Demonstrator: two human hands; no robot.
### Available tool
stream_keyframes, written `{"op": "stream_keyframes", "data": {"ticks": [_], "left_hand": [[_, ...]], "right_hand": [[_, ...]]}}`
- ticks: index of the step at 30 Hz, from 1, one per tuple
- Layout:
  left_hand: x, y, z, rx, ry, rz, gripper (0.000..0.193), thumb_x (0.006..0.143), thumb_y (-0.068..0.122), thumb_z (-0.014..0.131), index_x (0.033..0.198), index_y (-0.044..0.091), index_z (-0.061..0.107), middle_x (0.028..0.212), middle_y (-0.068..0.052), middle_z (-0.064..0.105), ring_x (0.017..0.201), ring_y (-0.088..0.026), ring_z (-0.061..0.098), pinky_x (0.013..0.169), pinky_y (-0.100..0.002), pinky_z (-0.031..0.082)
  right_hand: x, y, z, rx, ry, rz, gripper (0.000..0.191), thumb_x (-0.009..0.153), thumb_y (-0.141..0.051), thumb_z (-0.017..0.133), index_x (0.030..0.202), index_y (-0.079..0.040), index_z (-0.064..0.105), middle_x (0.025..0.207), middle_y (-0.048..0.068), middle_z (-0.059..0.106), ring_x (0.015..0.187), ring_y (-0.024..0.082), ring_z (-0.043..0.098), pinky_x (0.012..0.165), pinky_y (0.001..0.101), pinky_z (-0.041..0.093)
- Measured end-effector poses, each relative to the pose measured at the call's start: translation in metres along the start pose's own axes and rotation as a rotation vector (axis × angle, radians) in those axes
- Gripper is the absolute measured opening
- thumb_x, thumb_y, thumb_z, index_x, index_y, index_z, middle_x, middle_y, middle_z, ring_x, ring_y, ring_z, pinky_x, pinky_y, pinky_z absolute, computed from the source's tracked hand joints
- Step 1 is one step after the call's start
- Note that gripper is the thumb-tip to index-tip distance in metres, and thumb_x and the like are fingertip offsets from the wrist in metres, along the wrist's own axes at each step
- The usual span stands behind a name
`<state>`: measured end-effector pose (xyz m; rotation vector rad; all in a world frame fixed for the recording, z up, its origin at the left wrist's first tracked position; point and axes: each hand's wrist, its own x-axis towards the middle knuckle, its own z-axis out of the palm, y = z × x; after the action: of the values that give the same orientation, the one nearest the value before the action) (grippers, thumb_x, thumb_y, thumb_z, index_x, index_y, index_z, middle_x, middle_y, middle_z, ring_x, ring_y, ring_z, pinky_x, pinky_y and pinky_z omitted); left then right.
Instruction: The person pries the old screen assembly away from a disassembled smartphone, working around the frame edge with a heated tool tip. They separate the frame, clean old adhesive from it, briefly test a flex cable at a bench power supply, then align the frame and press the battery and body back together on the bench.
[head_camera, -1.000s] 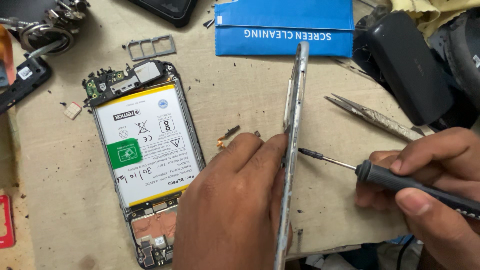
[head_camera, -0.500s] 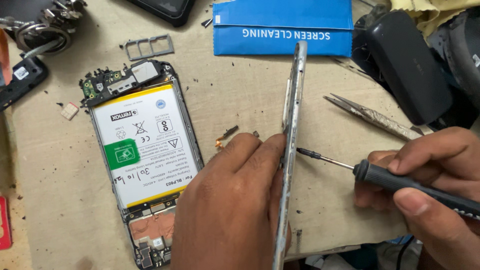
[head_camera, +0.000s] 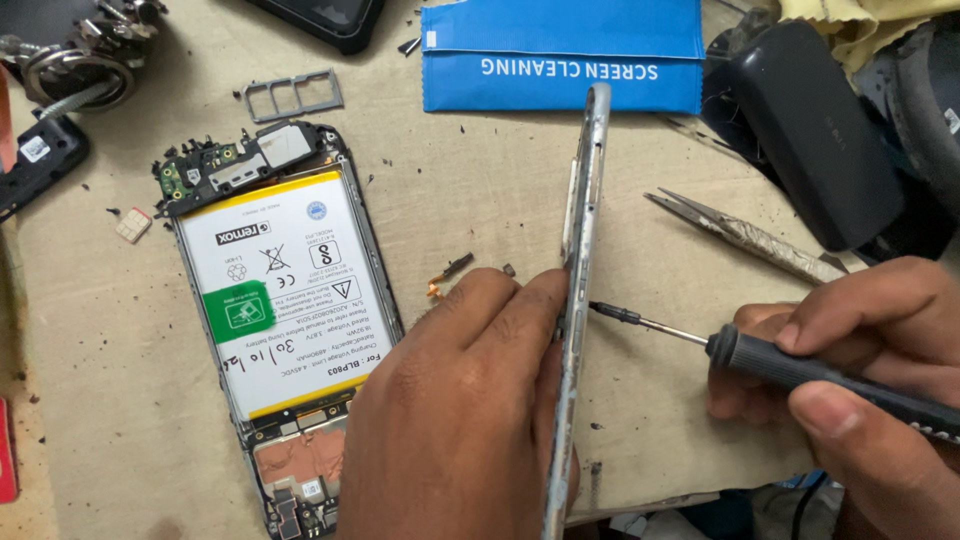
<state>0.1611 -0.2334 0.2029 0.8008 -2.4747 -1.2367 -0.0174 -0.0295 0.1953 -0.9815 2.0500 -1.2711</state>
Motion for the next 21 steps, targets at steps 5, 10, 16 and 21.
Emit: {"op": "stream_keyframes", "data": {"ticks": [5,10,16,21], "left_hand": [[0.0002,0.0001,-0.0005,0.002,0.04,0.042,0.032,0.09,0.01,0.07,0.121,0.008,0.071,0.092,-0.009,0.064,0.084,-0.031,0.069,0.068,-0.045,0.052],[0.0003,0.0,-0.0009,-0.014,0.004,-0.003,0.031,0.091,0.011,0.069,0.122,0.009,0.071,0.091,-0.009,0.063,0.083,-0.031,0.07,0.068,-0.045,0.052],[0.0002,-0.0004,-0.0009,-0.01,0.037,0.047,0.032,0.09,0.009,0.07,0.121,0.007,0.071,0.092,-0.01,0.064,0.084,-0.032,0.069,0.069,-0.046,0.052],[-0.0001,-0.0009,-0.0004,-0.009,0.034,0.039,0.032,0.089,0.008,0.07,0.121,0.007,0.071,0.091,-0.01,0.064,0.083,-0.032,0.069,0.069,-0.046,0.052]], "right_hand": [[-0.0019,-0.0022,0.0024,0.017,0.015,0.012,0.029,0.095,-0.019,0.057,0.115,-0.001,0.047,0.088,0.023,0.064,0.074,0.024,0.068,0.069,0.0378,0.061],[-0.0023,-0.0048,0.0024,0.01,0.01,0.027,0.028,0.094,-0.018,0.057,0.114,-0.001,0.046,0.088,0.023,0.065,0.073,0.023,0.072,0.069,0.0377,0.061],[-0.0014,-0.0012,0.0038,0.03,0.028,-0.005,0.028,0.095,-0.019,0.057,0.115,-0.001,0.046,0.088,0.022,0.064,0.074,0.022,0.072,0.069,0.0367,0.062],[-0.0054,-0.001,0.0025,0.038,0.03,0.034,0.026,0.095,-0.016,0.057,0.113,-0.001,0.046,0.092,0.024,0.064,0.079,0.025,0.071,0.073,0.0402,0.062]]}}
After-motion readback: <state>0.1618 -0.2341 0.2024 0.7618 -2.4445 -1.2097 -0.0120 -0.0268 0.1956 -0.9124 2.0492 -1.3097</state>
